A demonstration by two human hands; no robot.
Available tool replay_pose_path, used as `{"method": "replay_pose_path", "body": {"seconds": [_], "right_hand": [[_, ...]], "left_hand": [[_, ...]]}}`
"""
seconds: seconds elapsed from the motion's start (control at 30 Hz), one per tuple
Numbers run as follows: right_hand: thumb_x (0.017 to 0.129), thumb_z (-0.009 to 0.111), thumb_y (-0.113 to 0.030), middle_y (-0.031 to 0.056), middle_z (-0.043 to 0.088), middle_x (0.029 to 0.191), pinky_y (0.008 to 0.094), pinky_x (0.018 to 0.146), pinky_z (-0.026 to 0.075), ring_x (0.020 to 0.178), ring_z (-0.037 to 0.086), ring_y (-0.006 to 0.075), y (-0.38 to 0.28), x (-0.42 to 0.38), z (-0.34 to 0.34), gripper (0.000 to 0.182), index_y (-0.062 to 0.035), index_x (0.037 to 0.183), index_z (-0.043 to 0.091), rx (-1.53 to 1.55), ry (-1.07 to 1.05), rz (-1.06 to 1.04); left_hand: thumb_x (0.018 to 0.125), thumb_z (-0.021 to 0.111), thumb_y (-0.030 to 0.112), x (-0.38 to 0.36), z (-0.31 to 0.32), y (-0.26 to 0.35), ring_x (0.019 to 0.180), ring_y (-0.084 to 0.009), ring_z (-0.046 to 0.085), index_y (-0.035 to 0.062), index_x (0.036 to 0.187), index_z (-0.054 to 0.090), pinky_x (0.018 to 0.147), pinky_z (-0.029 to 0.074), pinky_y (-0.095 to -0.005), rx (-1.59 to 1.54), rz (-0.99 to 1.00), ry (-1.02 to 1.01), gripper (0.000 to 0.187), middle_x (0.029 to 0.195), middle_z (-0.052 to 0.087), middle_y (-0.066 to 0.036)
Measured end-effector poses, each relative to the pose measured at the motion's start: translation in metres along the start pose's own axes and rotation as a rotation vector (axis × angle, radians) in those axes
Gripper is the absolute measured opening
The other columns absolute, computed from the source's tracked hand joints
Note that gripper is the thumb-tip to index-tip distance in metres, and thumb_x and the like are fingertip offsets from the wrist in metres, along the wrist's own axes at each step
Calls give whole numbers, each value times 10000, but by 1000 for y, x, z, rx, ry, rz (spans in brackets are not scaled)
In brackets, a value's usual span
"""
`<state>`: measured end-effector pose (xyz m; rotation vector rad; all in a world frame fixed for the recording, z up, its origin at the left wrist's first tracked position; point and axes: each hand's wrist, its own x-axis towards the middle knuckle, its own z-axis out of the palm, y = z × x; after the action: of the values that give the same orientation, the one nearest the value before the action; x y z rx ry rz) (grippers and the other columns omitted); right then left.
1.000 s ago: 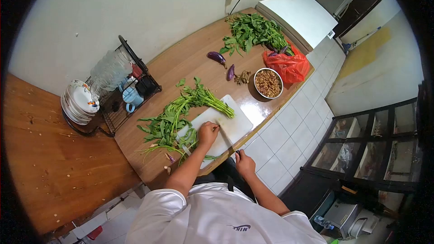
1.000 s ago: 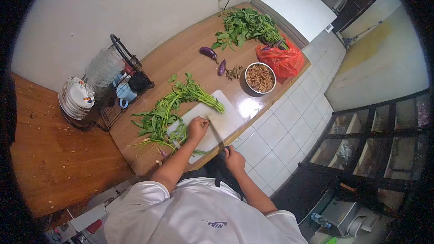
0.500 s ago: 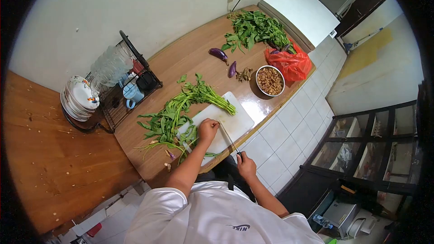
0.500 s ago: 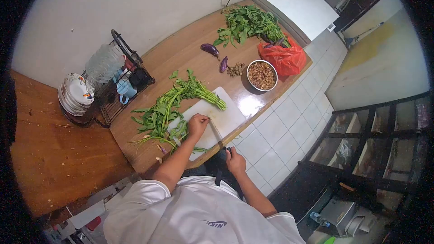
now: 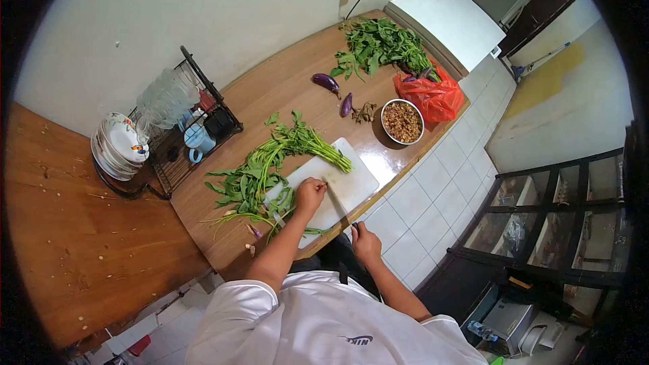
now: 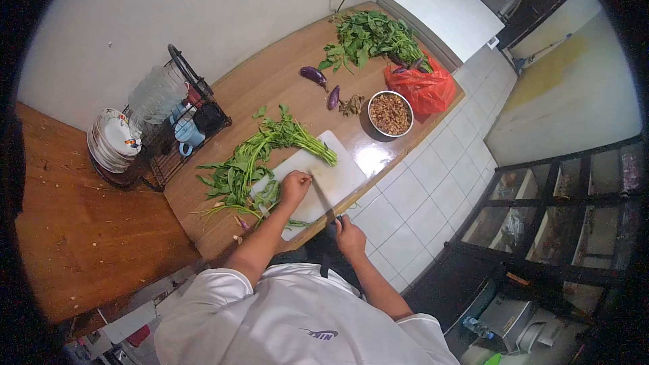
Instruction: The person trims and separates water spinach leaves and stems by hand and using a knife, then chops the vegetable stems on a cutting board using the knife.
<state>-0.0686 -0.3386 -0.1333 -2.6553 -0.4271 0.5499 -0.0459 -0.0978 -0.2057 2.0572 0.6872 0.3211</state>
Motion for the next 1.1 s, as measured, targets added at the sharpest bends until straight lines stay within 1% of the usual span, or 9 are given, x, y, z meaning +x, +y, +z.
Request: {"method": "replay_pose_path", "body": {"seconds": [0.07, 0.13, 0.27, 0.33, 0.57, 0.67, 0.77, 0.83, 1.1], "right_hand": [[1004, 519, -388, 218, 664, 728, 568, 606, 488, 696, 647, 461, -4, 4, 3, 271, -117, 1011, 535, 16, -8, 1], [1005, 517, -391, 218, 666, 732, 569, 610, 487, 702, 648, 459, -7, -1, 2, 275, -117, 1010, 535, 22, -20, 7], [1008, 507, -399, 218, 670, 745, 573, 617, 483, 714, 649, 460, -7, -12, -2, 286, -114, 1004, 535, 30, -52, 40], [1008, 505, -401, 217, 671, 745, 571, 615, 485, 712, 649, 461, -4, -14, -1, 286, -117, 1009, 538, 20, -51, 39], [1001, 509, -404, 213, 673, 740, 562, 612, 502, 701, 658, 449, -15, 5, 1, 278, -138, 1064, 558, -19, -12, -18], [1001, 512, -401, 214, 671, 734, 562, 610, 504, 698, 660, 445, -13, 2, 6, 276, -139, 1072, 558, -14, -17, 11], [1000, 517, -392, 214, 668, 727, 563, 606, 501, 697, 659, 447, -2, -11, 6, 270, -132, 1061, 552, 11, -10, 9], [1000, 521, -388, 215, 666, 725, 564, 607, 499, 697, 657, 451, 3, -16, 7, 265, -128, 1048, 547, 6, -23, 16], [995, 532, -378, 215, 661, 722, 568, 604, 491, 696, 646, 462, 8, -17, 4, 256, -123, 1010, 532, 12, -27, -7]], "left_hand": [[782, 772, 108, -2, -2, 0, 780, -256, 712, 46, 860, 757, 716, 553, -358, -9, 27, 5, 101, 866, 693, -102], [779, 774, 107, -2, -2, 0, 787, -256, 713, 42, 846, 748, 726, 554, -359, -7, -3, 18, 97, 875, 692, -109], [775, 774, 99, -4, -3, 2, 768, -257, 707, 37, 822, 739, 714, 550, -362, -36, -12, 51, 86, 862, 685, -110], [778, 763, 115, -3, -1, -3, 759, -265, 691, 60, 831, 752, 690, 548, -382, -19, 9, 37, 77, 843, 674, -92], [771, 773, 127, -2, 1, -6, 748, -271, 682, 67, 818, 750, 678, 544, -393, 18, 25, 22, 80, 844, 671, -86], [778, 772, 133, -2, -2, -5, 745, -276, 684, 69, 826, 753, 681, 546, -394, 33, 16, 22, 83, 845, 675, -91], [786, 767, 134, -4, -3, -5, 736, -280, 686, 79, 836, 757, 686, 548, -393, -5, 78, 63, 76, 849, 681, -96], [780, 758, 91, -6, -5, -3, 740, -259, 704, 57, 853, 760, 695, 553, -374, 12, 55, 35, 81, 856, 696, -115], [788, 763, 120, -5, -5, -2, 761, -264, 698, 66, 843, 757, 697, 555, -387, 16, -8, 26, 77, 852, 688, -93]]}}
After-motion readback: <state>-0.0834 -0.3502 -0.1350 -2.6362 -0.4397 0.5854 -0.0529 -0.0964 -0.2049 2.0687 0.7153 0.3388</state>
